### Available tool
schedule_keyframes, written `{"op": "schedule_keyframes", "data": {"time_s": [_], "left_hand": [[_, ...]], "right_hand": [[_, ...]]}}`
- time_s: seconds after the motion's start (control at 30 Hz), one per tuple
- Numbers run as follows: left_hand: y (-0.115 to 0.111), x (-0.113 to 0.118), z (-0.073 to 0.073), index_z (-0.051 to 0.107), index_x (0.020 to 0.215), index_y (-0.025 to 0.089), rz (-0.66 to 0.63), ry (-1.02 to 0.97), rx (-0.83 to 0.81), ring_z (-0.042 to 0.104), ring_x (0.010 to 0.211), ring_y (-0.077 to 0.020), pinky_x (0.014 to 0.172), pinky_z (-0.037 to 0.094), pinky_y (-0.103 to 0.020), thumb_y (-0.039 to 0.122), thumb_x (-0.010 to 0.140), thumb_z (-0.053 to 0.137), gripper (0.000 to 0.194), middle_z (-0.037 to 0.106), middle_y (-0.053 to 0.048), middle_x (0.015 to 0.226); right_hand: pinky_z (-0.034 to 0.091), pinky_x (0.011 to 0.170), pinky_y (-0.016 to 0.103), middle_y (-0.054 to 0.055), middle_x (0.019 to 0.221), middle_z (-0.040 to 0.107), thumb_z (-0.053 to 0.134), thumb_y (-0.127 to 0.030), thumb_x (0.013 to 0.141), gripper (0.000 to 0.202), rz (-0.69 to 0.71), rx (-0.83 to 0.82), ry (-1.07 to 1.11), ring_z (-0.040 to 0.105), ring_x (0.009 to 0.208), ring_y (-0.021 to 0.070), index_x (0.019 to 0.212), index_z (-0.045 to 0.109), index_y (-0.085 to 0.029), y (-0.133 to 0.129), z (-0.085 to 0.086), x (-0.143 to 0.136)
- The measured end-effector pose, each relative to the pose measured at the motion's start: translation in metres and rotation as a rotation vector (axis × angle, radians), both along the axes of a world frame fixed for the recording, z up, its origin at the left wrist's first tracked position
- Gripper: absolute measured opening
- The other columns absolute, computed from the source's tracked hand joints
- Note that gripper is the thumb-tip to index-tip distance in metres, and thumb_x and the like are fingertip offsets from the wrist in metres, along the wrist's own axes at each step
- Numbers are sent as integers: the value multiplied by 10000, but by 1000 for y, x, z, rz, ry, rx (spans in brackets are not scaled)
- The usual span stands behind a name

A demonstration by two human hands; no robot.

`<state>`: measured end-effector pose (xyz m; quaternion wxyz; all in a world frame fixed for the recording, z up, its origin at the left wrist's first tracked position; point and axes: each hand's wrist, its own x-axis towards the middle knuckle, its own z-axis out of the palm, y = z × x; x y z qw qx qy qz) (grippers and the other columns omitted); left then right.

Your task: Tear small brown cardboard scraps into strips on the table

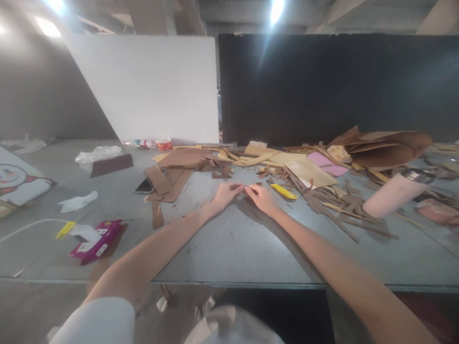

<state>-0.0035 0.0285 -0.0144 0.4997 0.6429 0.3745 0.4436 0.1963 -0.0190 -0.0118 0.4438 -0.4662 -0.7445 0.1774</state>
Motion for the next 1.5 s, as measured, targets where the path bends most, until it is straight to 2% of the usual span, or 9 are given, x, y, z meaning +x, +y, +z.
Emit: {"op": "schedule_keyframes", "data": {"time_s": [0.13,0.23,0.47,0.6,0.77,0.97,1.27,1.5], "left_hand": [[-2,1,2,848,1005,165,-58,28,19,675,772,-175,763,512,-312,560,836,831,430,826,-97,961],[-4,0,3,830,945,164,-48,36,42,657,747,-168,753,496,-307,554,829,831,407,812,-85,914],[-3,-3,2,812,871,160,-66,54,51,642,742,-171,728,475,-299,590,789,861,440,766,-53,820],[0,-2,-1,799,912,159,-113,72,75,651,725,-168,732,494,-303,621,822,828,471,764,-56,823],[-5,3,2,763,1103,175,-105,106,96,690,749,-185,767,521,-320,552,931,737,415,784,-69,891],[-16,5,9,709,868,202,-121,276,214,700,786,-205,788,489,-315,485,990,656,313,759,-41,805],[-11,3,7,737,852,200,-153,235,203,682,749,-196,785,493,-311,570,960,660,393,750,-33,770],[-14,2,13,749,803,195,-156,178,147,664,757,-193,783,501,-312,682,907,720,498,744,-41,769]], "right_hand": [[445,729,334,50,760,655,453,-605,1077,497,1,27,8,605,761,233,753,572,-247,-1,2,0],[435,717,334,43,747,638,457,-598,1069,486,-9,26,-6,588,748,228,745,560,-250,-1,1,0],[431,708,320,25,776,683,497,-614,1053,435,-14,-87,-51,600,750,222,827,593,-256,-4,2,-1],[419,705,325,28,737,656,467,-616,1055,454,-3,-64,-67,571,721,222,779,541,-263,-5,3,-2],[411,698,333,20,701,586,442,-600,1060,457,-67,-30,-12,557,713,228,750,482,-266,-1,3,-1],[426,701,328,13,702,577,430,-645,1068,496,-58,-42,29,557,728,226,749,474,-268,-2,4,1],[428,697,332,9,699,566,444,-636,1065,491,-50,-45,47,564,727,224,744,480,-267,-4,6,1],[444,680,329,9,704,584,465,-630,1059,486,-40,-79,85,571,710,217,742,514,-265,-4,6,0]]}}
